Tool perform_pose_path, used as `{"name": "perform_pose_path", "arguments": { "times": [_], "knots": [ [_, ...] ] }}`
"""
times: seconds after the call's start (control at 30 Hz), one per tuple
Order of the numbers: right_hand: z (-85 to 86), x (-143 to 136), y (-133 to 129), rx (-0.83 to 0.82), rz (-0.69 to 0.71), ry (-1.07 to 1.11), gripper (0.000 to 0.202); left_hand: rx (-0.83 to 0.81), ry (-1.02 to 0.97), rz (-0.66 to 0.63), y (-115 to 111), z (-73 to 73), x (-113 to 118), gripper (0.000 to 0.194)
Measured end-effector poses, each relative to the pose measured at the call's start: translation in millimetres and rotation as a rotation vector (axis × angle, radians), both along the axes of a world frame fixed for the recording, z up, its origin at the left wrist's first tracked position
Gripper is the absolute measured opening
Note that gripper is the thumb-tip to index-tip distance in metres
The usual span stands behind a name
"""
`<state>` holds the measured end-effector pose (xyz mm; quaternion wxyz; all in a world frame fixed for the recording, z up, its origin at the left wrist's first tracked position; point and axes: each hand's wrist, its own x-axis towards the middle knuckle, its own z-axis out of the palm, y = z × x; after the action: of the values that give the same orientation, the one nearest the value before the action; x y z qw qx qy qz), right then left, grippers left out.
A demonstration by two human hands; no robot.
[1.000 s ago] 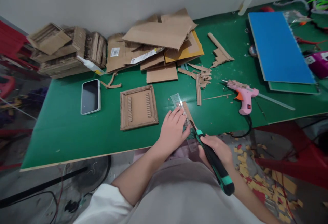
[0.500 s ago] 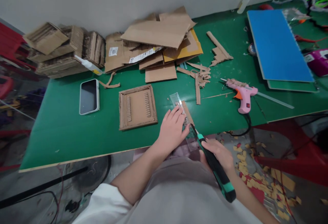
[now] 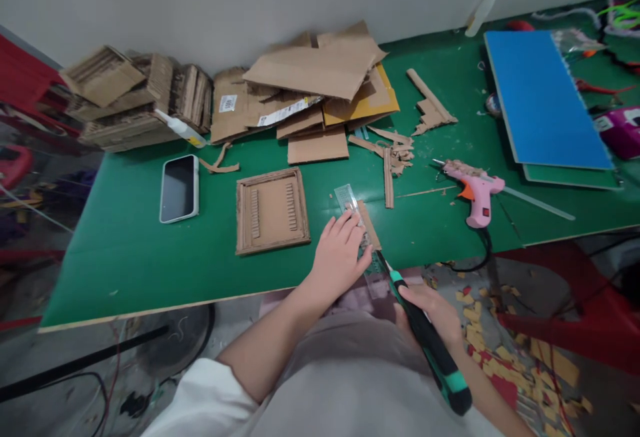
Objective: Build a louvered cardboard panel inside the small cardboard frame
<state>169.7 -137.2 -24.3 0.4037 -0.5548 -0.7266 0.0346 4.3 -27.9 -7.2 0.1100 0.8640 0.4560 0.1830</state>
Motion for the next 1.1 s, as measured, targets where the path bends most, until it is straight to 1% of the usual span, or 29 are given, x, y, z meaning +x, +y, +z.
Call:
{"name": "perform_pose_path", "arguments": {
  "times": [0.1,0.17,0.23,0.3,0.43,0.57,0.7,0.87,1.1],
  "knots": [
    [2.9,1.7,-2.7,-0.038,-0.080,0.140,0.040,-0.005,-0.004,-0.003,-0.1,-0.1,-0.1,0.028],
    [8.0,1.3,3.7,-0.009,-0.110,0.187,0.043,-0.009,-0.008,-0.007,-0.2,0.1,-0.2,0.028],
    [13.7,-1.1,17.3,0.032,-0.079,0.187,0.046,-0.011,-0.014,-0.007,-0.3,0.6,-0.3,0.028],
    [18.5,-5.9,35.0,0.036,-0.070,0.187,0.043,-0.017,-0.016,-0.005,-0.4,1.4,-0.3,0.028],
    [24.2,-18.9,67.8,-0.061,-0.100,0.201,0.027,-0.043,-0.014,0.001,-0.7,2.8,-0.2,0.029],
    [25.8,-25.8,86.7,-0.122,-0.061,0.237,0.025,-0.047,-0.018,0.000,-0.7,3.3,-0.7,0.029],
    [22.2,-24.6,92.1,-0.152,-0.059,0.280,0.025,-0.055,-0.017,-0.004,-0.5,3.0,-1.1,0.031],
    [15.0,-23.4,91.5,-0.190,-0.005,0.289,0.031,-0.067,-0.022,-0.002,-0.5,2.1,-1.7,0.032],
    [9.0,-22.1,91.4,-0.166,0.016,0.214,0.030,-0.075,-0.028,0.001,-1.0,1.7,-1.9,0.032]
  ]
}}
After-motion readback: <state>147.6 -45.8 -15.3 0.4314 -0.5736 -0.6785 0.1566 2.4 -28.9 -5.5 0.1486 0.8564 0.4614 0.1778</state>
